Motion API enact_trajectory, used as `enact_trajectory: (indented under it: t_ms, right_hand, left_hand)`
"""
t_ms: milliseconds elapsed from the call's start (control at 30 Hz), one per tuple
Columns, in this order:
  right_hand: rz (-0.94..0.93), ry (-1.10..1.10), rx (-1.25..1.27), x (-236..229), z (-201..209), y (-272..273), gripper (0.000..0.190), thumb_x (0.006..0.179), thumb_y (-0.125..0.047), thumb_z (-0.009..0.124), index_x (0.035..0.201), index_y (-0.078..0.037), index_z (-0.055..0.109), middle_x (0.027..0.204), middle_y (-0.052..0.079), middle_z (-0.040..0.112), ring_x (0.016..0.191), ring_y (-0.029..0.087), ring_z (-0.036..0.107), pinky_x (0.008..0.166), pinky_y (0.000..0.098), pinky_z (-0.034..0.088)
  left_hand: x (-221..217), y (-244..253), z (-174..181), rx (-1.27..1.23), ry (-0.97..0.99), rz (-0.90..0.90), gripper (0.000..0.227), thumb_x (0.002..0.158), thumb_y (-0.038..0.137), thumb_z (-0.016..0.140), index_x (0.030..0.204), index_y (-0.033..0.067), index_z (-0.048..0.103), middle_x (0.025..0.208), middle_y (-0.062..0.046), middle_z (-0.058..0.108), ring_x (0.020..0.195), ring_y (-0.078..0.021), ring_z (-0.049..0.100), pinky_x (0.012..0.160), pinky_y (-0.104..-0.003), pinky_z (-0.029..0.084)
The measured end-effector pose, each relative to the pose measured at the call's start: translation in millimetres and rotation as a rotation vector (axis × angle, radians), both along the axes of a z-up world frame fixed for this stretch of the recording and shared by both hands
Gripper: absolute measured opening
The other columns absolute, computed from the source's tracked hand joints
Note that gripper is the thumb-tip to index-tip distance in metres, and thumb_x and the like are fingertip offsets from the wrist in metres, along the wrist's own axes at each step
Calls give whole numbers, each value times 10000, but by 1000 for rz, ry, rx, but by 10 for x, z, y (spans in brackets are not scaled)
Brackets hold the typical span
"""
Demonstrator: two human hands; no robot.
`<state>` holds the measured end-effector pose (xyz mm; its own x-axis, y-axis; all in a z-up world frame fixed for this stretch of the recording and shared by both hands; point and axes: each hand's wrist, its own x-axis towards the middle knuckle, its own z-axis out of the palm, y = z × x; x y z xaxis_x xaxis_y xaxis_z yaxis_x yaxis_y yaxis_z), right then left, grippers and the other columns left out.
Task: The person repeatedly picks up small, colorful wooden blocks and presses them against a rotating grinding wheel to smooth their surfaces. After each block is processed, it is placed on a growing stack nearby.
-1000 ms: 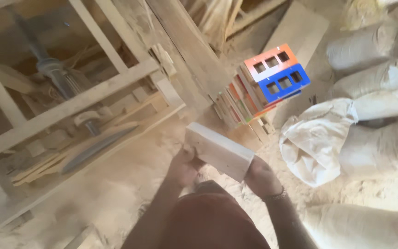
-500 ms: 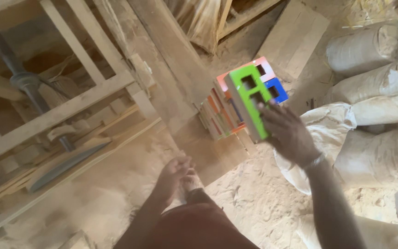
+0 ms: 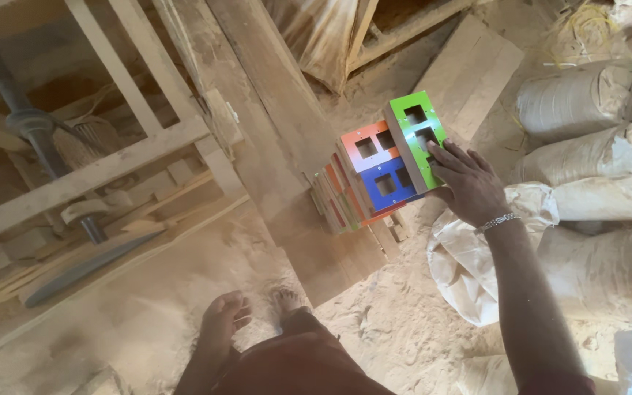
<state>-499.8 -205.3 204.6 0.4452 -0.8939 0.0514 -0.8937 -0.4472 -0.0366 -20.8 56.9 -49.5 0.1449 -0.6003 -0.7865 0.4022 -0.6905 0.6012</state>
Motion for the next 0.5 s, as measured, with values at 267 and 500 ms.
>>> enact_trajectory:
  t_ms: [267,500]
  right_hand:
    - [-48,-182,-216,240,343,258,597,741,-345,860,1252,-100,671,1507,135,567,1398,331,526,1181,474,408]
    - [-200,-748,381,1934,-987,1328,285,833,-221,774,1100,-125,739,950,74,757,875,202,743,792,344,591]
  left_hand:
    - [25,92,-103,-59,-17,-57,343,950,250,662,1200,15,645,1085,-126,708,943,-254,699,811,-404,578]
    - [775,413,973,-39,-526,-120,297,990,266,607,1066,11,740,946,-151,805,849,-204,749,751,-379,574]
